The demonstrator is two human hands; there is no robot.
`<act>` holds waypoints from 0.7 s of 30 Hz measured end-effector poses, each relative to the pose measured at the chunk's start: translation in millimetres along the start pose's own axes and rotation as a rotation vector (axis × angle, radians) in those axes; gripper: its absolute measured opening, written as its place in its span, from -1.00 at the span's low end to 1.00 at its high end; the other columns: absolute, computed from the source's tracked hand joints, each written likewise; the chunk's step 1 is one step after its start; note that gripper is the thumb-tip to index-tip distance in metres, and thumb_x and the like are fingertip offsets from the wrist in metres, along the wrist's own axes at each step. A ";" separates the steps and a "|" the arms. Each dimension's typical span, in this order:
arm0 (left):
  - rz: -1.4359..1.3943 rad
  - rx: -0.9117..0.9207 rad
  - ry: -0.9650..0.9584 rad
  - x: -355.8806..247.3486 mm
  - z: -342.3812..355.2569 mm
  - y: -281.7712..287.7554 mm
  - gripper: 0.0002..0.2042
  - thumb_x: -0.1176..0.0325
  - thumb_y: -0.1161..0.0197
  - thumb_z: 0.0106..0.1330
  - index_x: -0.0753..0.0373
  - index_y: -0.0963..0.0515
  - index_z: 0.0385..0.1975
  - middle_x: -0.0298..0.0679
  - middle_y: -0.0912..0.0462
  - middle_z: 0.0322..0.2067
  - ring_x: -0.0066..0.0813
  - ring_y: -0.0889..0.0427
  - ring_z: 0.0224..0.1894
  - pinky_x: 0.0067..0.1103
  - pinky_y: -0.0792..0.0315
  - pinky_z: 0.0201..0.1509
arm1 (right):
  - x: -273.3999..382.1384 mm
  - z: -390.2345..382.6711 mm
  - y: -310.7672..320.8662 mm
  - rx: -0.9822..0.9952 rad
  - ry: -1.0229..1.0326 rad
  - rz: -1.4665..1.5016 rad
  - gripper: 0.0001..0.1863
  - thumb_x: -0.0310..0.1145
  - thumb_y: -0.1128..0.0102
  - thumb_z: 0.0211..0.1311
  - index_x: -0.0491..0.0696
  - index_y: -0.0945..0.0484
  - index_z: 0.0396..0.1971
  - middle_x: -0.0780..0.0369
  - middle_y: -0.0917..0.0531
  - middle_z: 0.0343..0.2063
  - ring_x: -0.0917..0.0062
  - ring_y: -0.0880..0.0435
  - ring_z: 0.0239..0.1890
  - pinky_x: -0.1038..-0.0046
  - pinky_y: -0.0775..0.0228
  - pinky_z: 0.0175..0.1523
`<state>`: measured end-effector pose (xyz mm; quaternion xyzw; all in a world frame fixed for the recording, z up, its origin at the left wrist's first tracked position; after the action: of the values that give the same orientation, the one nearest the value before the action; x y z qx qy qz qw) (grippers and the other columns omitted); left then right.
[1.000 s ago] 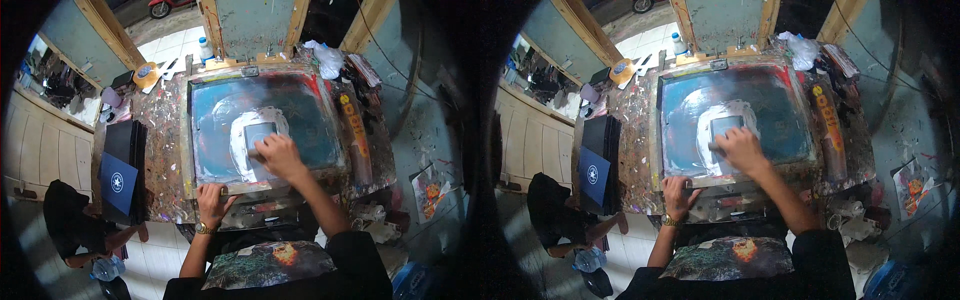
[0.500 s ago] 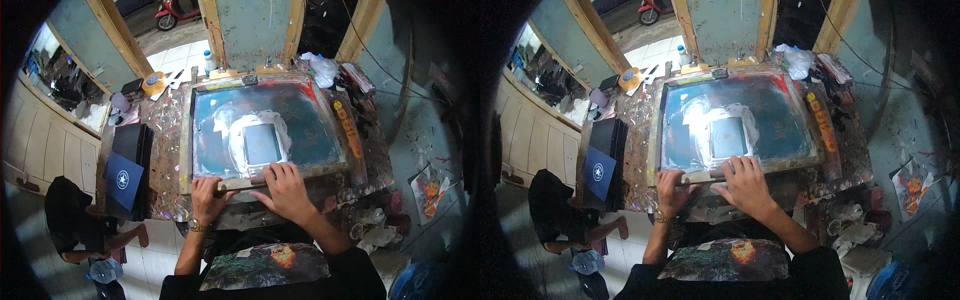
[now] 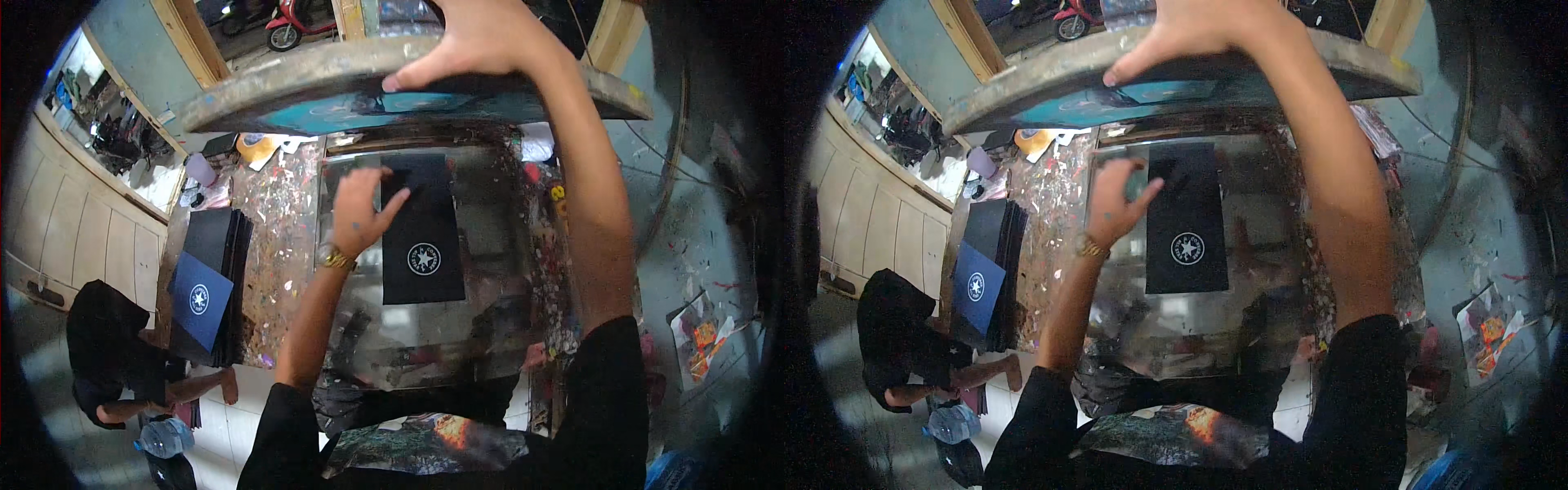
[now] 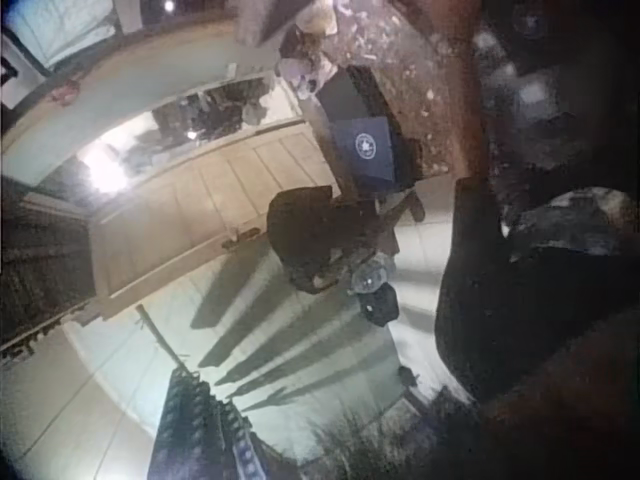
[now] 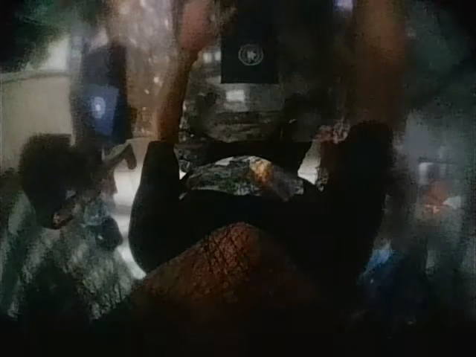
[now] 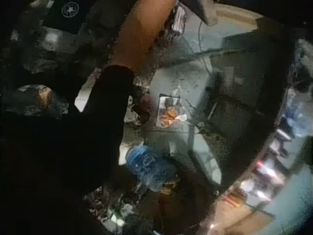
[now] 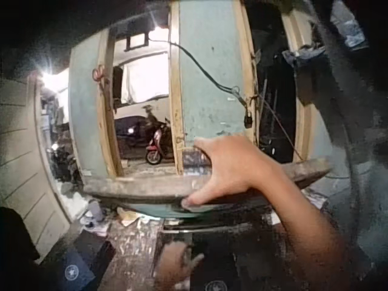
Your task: The person screen prints a design onto fabric pieces by placing each piece on a glass surface, lowering a stencil frame, and applying white ink with a squeegee. The person then lifts the frame and hands the finished piece to an assistant.
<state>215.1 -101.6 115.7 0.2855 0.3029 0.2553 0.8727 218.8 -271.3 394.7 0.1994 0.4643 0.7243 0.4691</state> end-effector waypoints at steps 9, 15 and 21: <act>0.264 0.378 0.237 123.1 -49.0 -144.2 -0.13 -0.40 -0.09 0.35 0.18 -0.31 0.46 -0.13 -0.26 0.51 -0.23 -0.08 0.60 0.05 0.16 0.60 | -25.9 46.9 -13.9 -0.036 0.053 0.006 0.35 0.49 -0.48 -0.38 -0.38 -0.43 0.26 -0.21 -0.58 0.17 0.03 -0.61 0.21 0.21 -0.42 0.34; 0.201 0.339 0.284 114.1 -38.5 -140.5 -0.44 -0.13 -0.04 0.52 0.09 -0.47 0.34 -0.22 -0.44 0.40 -0.24 -0.27 0.50 0.01 -0.01 0.54 | -62.7 46.2 -18.1 -0.180 0.089 0.020 0.16 0.18 -0.64 -0.32 -0.21 -0.43 0.31 -0.06 -0.61 0.16 0.15 -0.60 0.23 0.22 -0.37 0.36; -0.125 -0.066 0.484 108.0 -47.4 -46.6 -0.67 0.23 -0.22 0.47 0.20 -0.64 0.14 0.13 -0.61 0.12 0.09 -0.60 0.14 -0.26 -0.50 0.17 | -51.9 50.0 -15.0 -0.068 -0.022 0.091 0.23 0.16 -0.67 -0.29 -0.24 -0.36 0.39 -0.09 -0.53 0.27 0.16 -0.51 0.34 0.27 -0.24 0.46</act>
<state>269.9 -51.5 12.9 0.1679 0.5115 0.2714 0.7978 287.4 -290.0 413.9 0.2122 0.4247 0.7580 0.4473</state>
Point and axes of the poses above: each hand's wrist, its own z-axis towards the middle knuckle, its own y-axis out of the back of the hand, x = y × z, the point moved 6 cm from there along z, towards the middle knuckle
